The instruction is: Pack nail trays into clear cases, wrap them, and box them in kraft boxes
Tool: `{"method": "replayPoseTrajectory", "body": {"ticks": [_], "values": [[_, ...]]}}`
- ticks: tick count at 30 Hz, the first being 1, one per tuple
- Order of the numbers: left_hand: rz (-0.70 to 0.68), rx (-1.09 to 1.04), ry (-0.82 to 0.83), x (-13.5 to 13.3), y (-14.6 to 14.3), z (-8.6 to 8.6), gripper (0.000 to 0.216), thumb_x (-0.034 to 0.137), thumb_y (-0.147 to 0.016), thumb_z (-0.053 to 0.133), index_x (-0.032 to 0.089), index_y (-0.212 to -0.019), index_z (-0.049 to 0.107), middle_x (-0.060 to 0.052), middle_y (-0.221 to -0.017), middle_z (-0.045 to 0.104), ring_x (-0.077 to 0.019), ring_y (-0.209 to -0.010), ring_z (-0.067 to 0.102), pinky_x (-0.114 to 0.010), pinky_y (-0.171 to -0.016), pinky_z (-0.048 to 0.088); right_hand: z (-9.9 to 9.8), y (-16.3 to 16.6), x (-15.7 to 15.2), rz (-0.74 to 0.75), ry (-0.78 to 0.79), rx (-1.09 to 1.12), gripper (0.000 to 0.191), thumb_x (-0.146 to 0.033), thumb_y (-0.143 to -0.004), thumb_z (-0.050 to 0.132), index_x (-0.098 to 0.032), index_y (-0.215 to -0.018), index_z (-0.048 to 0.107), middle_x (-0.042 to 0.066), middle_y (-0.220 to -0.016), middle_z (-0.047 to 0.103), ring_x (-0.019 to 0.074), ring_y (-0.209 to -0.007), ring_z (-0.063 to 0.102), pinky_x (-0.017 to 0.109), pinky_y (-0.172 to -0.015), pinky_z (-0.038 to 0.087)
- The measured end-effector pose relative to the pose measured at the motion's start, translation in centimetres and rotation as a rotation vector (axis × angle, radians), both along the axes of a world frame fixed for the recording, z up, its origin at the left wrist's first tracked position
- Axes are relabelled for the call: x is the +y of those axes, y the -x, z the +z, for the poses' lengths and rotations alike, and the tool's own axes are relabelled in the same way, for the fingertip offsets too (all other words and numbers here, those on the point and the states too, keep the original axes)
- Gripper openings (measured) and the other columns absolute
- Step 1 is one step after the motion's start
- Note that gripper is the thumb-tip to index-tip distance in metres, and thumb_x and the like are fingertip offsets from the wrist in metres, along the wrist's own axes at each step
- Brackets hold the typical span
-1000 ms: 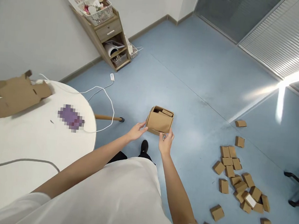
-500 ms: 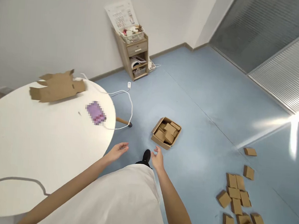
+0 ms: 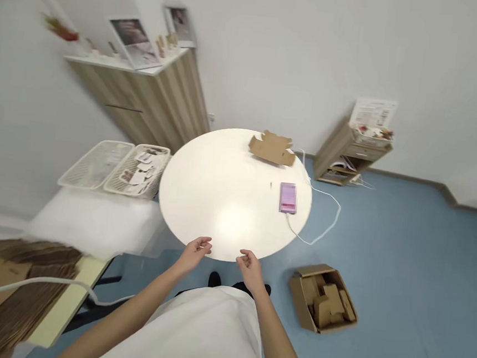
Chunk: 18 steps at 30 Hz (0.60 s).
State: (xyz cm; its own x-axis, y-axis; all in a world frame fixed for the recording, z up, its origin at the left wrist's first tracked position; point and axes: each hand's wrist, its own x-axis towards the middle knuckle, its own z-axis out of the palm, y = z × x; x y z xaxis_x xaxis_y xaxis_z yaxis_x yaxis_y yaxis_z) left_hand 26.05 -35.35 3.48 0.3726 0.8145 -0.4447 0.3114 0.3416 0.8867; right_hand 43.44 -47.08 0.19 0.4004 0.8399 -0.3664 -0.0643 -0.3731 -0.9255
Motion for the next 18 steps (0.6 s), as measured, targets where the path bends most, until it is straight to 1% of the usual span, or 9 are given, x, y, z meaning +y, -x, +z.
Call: {"method": "replayPoseTrajectory", "body": {"ticks": [2, 5, 7, 9, 11, 13, 15, 18], "values": [[0.086, -0.025, -0.014, 0.5, 2.5, -0.6, 0.038, 0.038, -0.066, 0.057, 0.014, -0.096, 0.057, -0.005, -0.078, 0.061, -0.016, -0.068, 0.06, -0.031, -0.068, 0.045, 0.5, 3.2, 2.1, 0.111, 0.016, -0.025, 0.036, -0.041, -0.072, 0.053, -0.019, -0.101, 0.054, 0.002, -0.075, 0.059, 0.0139, -0.065, 0.055, 0.028, -0.061, 0.044], [0.178, -0.057, -0.007, 0.8, 4.7, -1.4, 0.038, 0.038, -0.066, 0.058, 0.013, -0.094, 0.058, -0.004, -0.074, 0.06, -0.0154, -0.066, 0.058, -0.031, -0.068, 0.045, 1.2, 6.5, 3.8, 0.333, 0.039, -0.073, 0.032, -0.037, -0.072, 0.053, -0.019, -0.099, 0.056, 0.002, -0.077, 0.06, 0.0123, -0.061, 0.053, 0.027, -0.058, 0.043], [0.229, -0.079, 0.002, 0.9, 5.4, -1.8, 0.038, 0.038, -0.066, 0.058, 0.013, -0.095, 0.058, -0.005, -0.075, 0.061, -0.0153, -0.067, 0.058, -0.031, -0.069, 0.045, 1.6, 7.4, 4.5, 0.491, 0.053, -0.081, 0.03, -0.035, -0.072, 0.053, -0.02, -0.098, 0.057, 0.002, -0.078, 0.061, 0.0115, -0.059, 0.052, 0.026, -0.057, 0.042], [0.272, -0.092, 0.005, 1.1, 5.7, -2.1, 0.038, 0.037, -0.068, 0.057, 0.012, -0.096, 0.057, -0.005, -0.076, 0.061, -0.0154, -0.068, 0.058, -0.032, -0.07, 0.045, 1.8, 7.2, 5.2, 0.577, 0.079, -0.086, 0.03, -0.035, -0.072, 0.052, -0.02, -0.097, 0.058, 0.002, -0.079, 0.061, 0.0116, -0.059, 0.052, 0.026, -0.057, 0.043], [0.297, -0.086, 0.012, 1.4, 6.1, -2.1, 0.038, 0.037, -0.069, 0.056, 0.013, -0.098, 0.057, -0.006, -0.078, 0.062, -0.0157, -0.071, 0.058, -0.031, -0.072, 0.045, 2.0, 6.3, 6.4, 0.58, 0.112, -0.101, 0.031, -0.038, -0.073, 0.051, -0.02, -0.097, 0.058, 0.003, -0.08, 0.061, 0.0127, -0.062, 0.053, 0.028, -0.06, 0.044], [0.316, -0.049, 0.025, 1.8, 6.7, -1.9, 0.038, 0.037, -0.07, 0.056, 0.013, -0.099, 0.057, -0.007, -0.081, 0.062, -0.0162, -0.074, 0.058, -0.031, -0.073, 0.045, 1.9, 5.3, 8.1, 0.541, 0.142, -0.107, 0.034, -0.041, -0.072, 0.051, -0.019, -0.097, 0.058, 0.004, -0.08, 0.061, 0.0141, -0.065, 0.055, 0.029, -0.064, 0.045], [0.311, 0.016, 0.029, 2.3, 7.7, -1.3, 0.04, 0.039, -0.071, 0.054, 0.013, -0.101, 0.056, -0.007, -0.085, 0.062, -0.0163, -0.074, 0.058, -0.03, -0.072, 0.045, 1.7, 4.5, 10.1, 0.509, 0.152, -0.084, 0.037, -0.043, -0.07, 0.053, -0.018, -0.097, 0.057, 0.004, -0.08, 0.061, 0.015, -0.067, 0.057, 0.03, -0.068, 0.045], [0.278, 0.154, -0.001, 3.3, 9.1, 0.0, 0.041, 0.04, -0.072, 0.053, 0.014, -0.103, 0.056, -0.008, -0.091, 0.062, -0.0167, -0.073, 0.058, -0.031, -0.07, 0.046, 1.4, 4.3, 13.0, 0.534, 0.142, -0.026, 0.037, -0.042, -0.068, 0.056, -0.018, -0.096, 0.058, 0.003, -0.079, 0.061, 0.0151, -0.068, 0.058, 0.031, -0.071, 0.045]]}}
